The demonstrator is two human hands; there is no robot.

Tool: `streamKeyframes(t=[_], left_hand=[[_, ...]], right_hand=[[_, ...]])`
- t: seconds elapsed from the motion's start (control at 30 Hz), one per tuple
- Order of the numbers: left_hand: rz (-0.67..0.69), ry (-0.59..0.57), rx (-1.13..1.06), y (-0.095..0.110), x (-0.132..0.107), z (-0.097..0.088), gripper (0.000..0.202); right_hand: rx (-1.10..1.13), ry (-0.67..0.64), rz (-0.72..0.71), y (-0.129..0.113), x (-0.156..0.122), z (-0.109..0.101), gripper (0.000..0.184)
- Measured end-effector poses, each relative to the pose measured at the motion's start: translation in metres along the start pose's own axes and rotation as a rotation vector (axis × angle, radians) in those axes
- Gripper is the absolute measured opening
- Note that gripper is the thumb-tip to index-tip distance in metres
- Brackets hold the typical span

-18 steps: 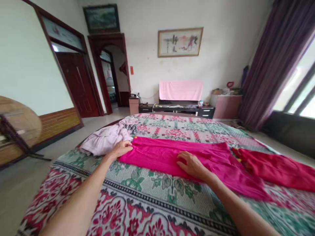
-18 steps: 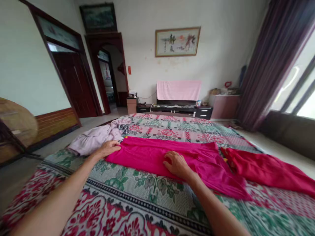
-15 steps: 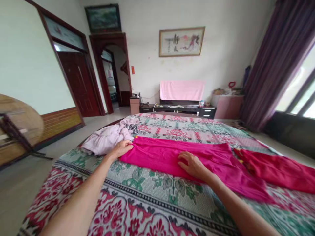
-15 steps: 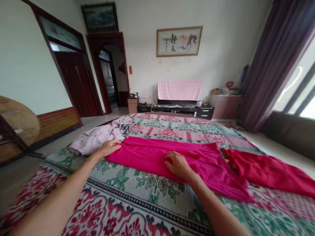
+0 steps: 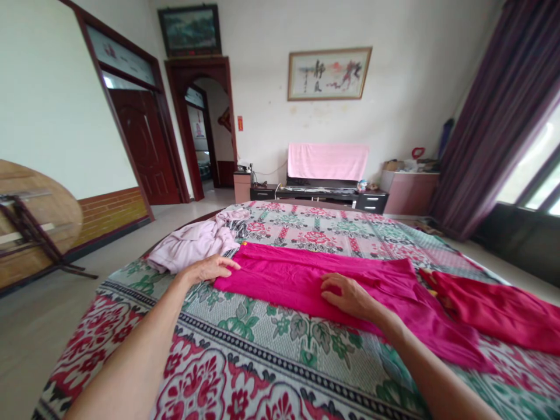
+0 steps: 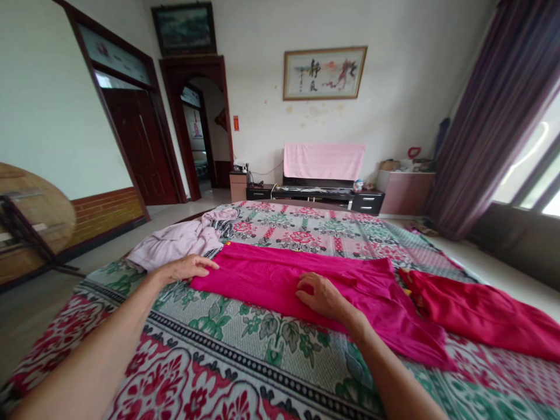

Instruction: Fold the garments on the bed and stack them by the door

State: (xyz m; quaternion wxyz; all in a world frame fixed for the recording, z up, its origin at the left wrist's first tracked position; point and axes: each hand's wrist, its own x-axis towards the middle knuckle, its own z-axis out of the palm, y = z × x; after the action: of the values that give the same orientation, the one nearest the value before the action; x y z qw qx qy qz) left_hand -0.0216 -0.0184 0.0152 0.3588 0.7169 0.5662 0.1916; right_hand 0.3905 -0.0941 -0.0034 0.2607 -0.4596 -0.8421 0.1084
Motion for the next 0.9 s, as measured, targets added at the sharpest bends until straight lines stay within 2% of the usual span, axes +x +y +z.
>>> streamKeyframes(t=[0.07,0.27,0.47,0.53,0.63,0.77,0.9], left_hand=[[-0.03,-0.045,0.005,0.0,-0.002,-0.002,0.046],[-0.016,-0.045,-0.035,0.0,-0.001,-0.004,0.048],[-0.14,-0.102,0.11,-0.004,0.003,-0.006,0.047],[-0.169,-0.065,0.154,-0.004,0.006,-0.006,0.04],[-0.187,0.052,0.182,-0.004,0.01,-0.002,0.028],[-0.208,0.186,0.234,-0.004,0.017,0.008,0.034],[-0.127,0.346,0.5,-0.011,0.019,0.009,0.031]], right_hand=[[0.006,-0.009,0.011,-0.002,0.0,-0.003,0.013],[0.001,-0.029,0.011,0.002,-0.003,-0.003,0.014],[0.002,-0.056,0.013,0.002,-0.003,-0.004,0.018],[0.011,-0.061,0.012,0.002,-0.002,-0.005,0.016],[0.026,-0.063,0.013,0.001,-0.002,-0.005,0.014],[0.025,-0.057,0.022,0.004,-0.002,-0.002,0.016],[0.019,-0.046,0.021,0.008,-0.003,0.001,0.016]])
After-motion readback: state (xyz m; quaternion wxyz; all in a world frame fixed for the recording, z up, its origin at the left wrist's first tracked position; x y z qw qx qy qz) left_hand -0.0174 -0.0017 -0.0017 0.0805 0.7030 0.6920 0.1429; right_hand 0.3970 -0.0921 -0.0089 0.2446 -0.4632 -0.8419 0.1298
